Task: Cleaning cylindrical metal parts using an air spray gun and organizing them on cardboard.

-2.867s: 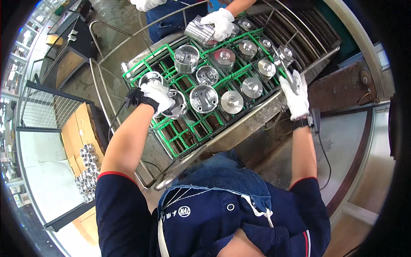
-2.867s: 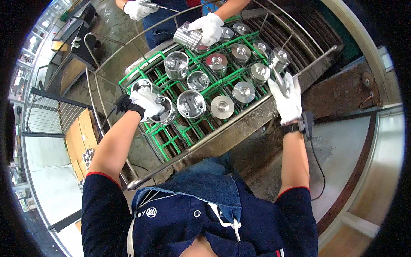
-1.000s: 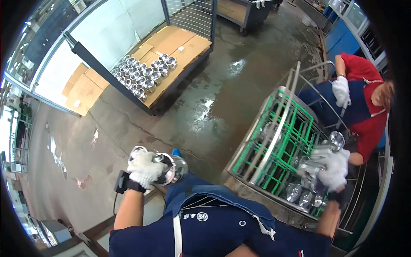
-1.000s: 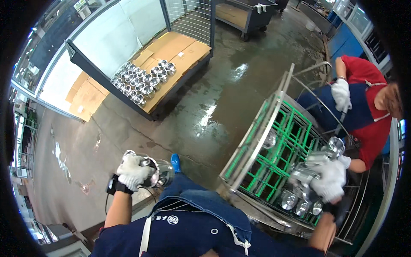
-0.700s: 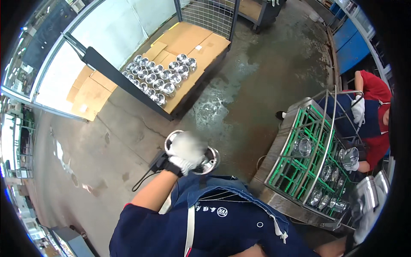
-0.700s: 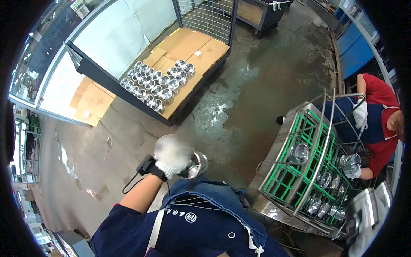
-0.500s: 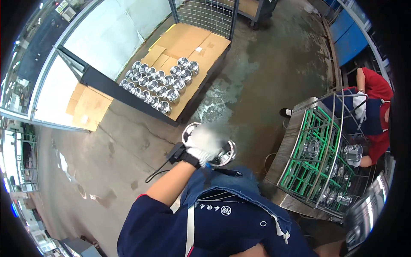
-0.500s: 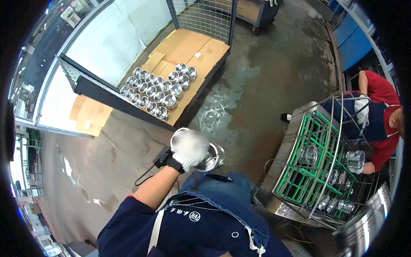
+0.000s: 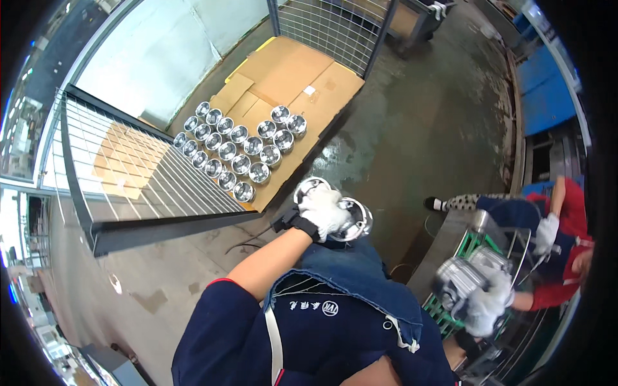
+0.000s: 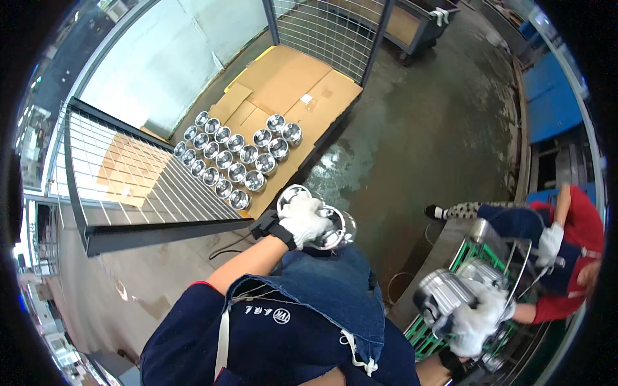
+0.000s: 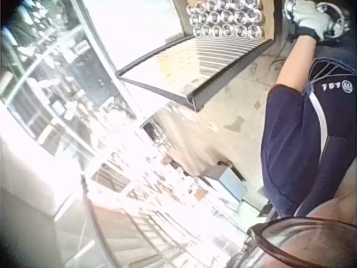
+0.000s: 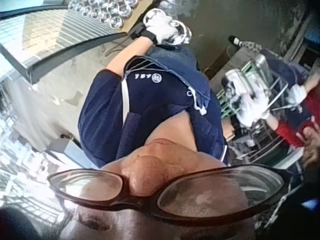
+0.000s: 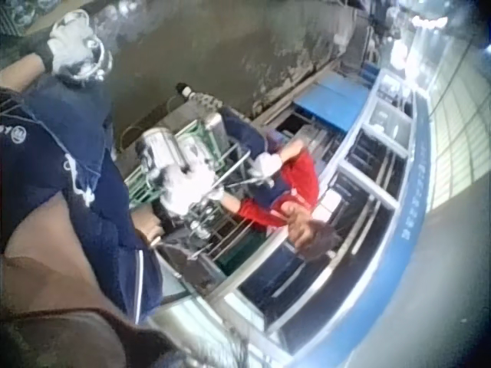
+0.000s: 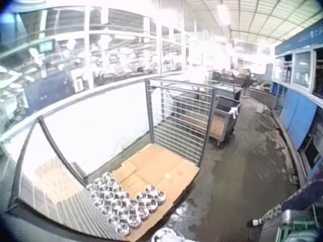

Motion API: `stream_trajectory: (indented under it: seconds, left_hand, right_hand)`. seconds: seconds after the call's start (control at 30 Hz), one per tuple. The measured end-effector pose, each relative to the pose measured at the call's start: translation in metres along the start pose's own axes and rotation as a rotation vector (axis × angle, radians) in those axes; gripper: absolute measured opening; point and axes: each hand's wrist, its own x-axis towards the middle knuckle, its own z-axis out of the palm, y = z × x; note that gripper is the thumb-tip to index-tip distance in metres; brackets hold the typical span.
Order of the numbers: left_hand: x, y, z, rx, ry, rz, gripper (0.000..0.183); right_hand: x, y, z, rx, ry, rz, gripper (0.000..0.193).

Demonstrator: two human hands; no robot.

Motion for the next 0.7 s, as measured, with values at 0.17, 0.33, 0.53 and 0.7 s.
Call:
stream_trajectory:
  seconds: [0.17, 0.33, 0.53, 0.7]
  left_hand:
    - [0.074, -0.015, -0.052, 0.048, 0.090, -0.140, 0.047]
    - [0.131, -0.064, -0.109, 0.077, 0.124, -0.338, 0.043]
    - [0.199, -0.131, -0.157, -0.009, 0.163, -0.460, 0.045]
    - [0.271, -0.198, -0.180, 0.084, 0.144, -0.447, 0.040]
  right_hand:
    - [0.118, -0.026, 0.071, -0.079, -0.027, -0.043, 0.027]
    - [0.231, -0.077, 0.143, 0.071, -0.236, -0.213, 0.029]
    - [0.330, -0.157, 0.214, -0.048, -0.475, -0.220, 0.028]
    - [0.398, -0.218, 0.270, -0.073, -0.659, -0.292, 0.033]
